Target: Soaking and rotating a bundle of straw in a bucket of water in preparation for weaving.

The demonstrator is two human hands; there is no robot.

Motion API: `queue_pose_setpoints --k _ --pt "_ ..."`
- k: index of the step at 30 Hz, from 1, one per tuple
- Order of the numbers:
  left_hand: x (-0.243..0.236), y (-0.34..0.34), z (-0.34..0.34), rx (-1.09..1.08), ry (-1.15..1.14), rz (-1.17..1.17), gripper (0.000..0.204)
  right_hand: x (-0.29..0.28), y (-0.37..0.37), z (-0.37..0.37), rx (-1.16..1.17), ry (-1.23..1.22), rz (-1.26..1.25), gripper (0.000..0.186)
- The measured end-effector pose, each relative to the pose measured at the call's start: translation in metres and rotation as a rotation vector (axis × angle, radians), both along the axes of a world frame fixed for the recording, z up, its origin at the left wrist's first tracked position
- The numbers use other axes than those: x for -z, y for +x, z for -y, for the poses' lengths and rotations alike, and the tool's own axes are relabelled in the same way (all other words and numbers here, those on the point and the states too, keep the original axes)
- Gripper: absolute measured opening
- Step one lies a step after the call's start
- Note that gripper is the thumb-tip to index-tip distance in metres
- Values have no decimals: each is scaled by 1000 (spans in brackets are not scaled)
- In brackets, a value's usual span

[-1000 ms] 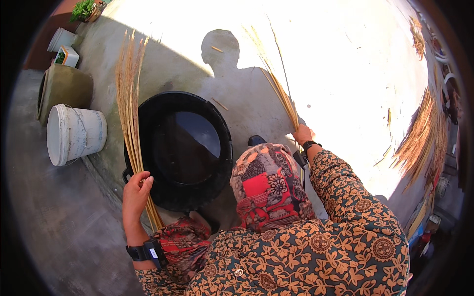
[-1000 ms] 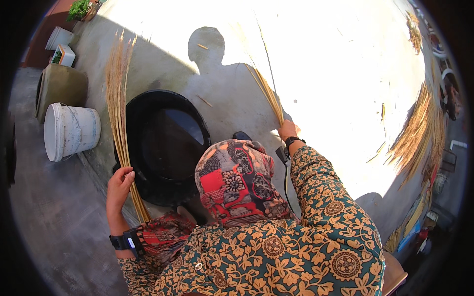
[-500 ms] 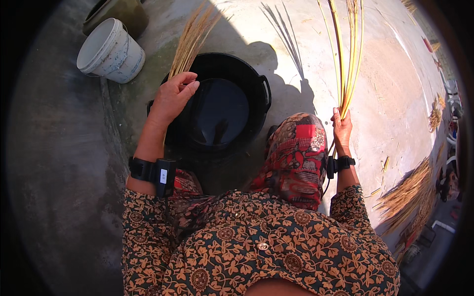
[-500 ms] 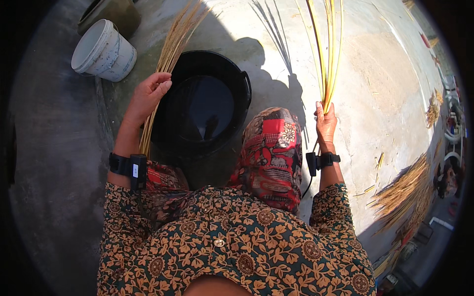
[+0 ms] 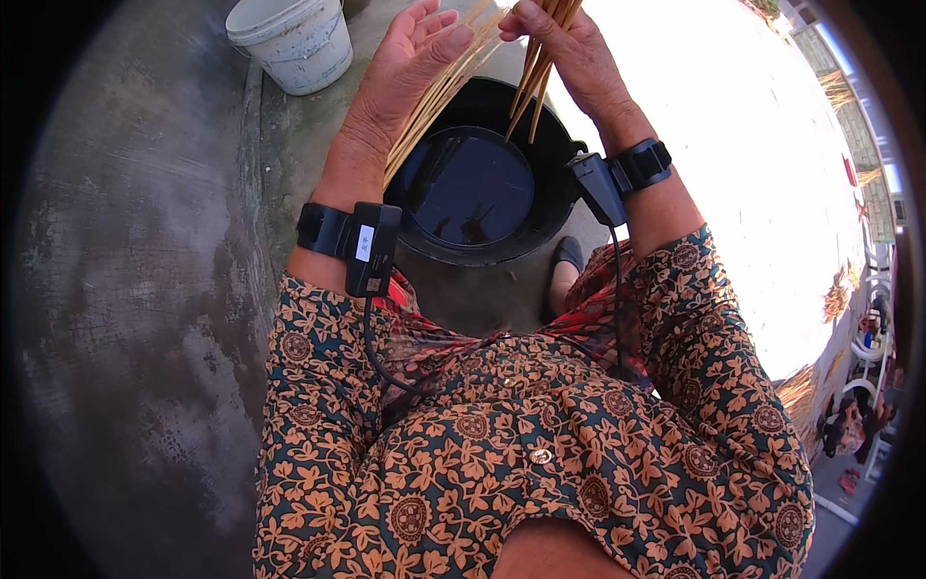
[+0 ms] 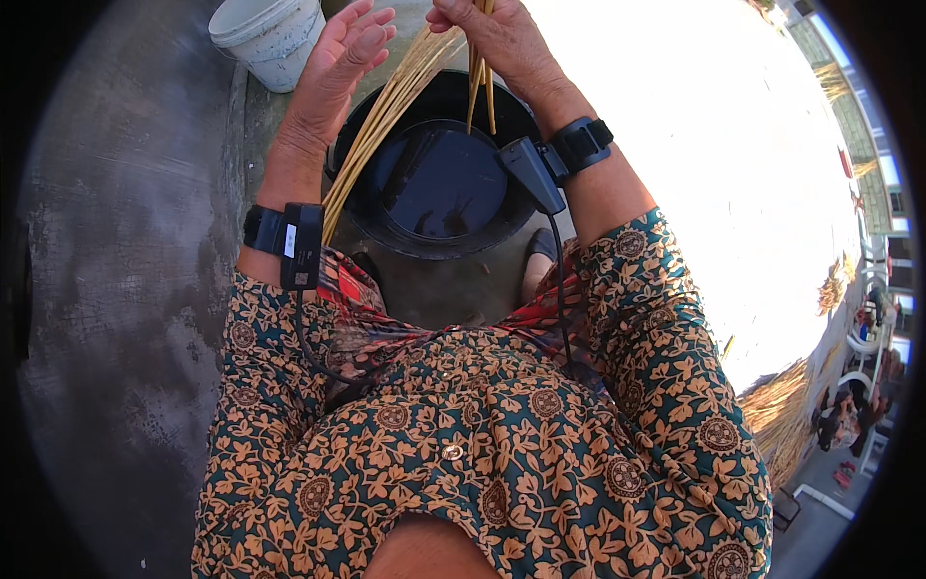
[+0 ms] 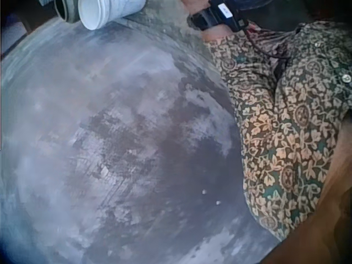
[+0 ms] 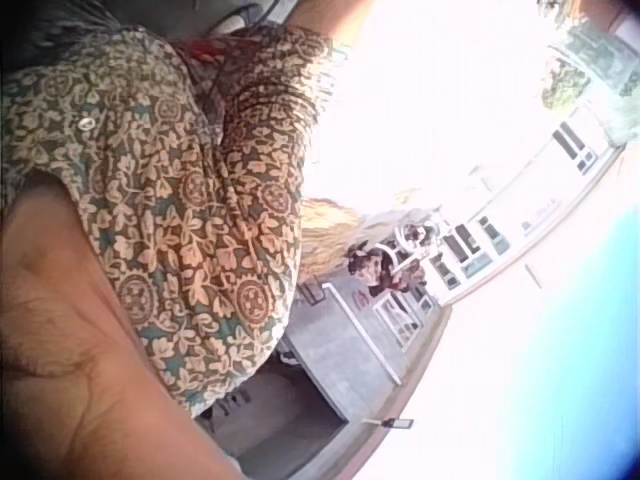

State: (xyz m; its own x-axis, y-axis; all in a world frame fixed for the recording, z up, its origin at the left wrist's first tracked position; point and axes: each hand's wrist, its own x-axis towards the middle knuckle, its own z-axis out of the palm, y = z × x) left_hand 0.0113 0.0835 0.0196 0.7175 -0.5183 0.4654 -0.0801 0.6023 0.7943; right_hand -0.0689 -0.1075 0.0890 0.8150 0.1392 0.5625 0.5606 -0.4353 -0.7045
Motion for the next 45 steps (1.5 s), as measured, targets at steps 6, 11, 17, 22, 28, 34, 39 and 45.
queue_pose_setpoints --k 6,11,17,22,28,34,39,45 --pt "-31 -20 8 137 -138 59 77 133 -15 -14 -119 300 -532 26" --pt "-45 -41 4 15 41 68 34 140 -14 -29 -232 235 -587 25" --pt "-38 -28 2 -133 -82 -93 22 117 -24 -54 19 300 -464 28" --pt "-44 -30 4 -68 -230 -286 29 108 -33 -72 184 180 -374 28" --pt "-47 -31 -11 398 -115 -96 33 92 -40 -66 -376 506 -823 31" --pt "-66 -49 2 -216 -11 -387 28 107 -28 -89 296 53 -147 32" --pt "-40 -20 -9 -407 -193 -460 30 124 -23 -86 496 -367 -171 32" --pt "-37 -16 -30 200 -327 -297 26 97 -42 -60 -450 448 -1069 31"
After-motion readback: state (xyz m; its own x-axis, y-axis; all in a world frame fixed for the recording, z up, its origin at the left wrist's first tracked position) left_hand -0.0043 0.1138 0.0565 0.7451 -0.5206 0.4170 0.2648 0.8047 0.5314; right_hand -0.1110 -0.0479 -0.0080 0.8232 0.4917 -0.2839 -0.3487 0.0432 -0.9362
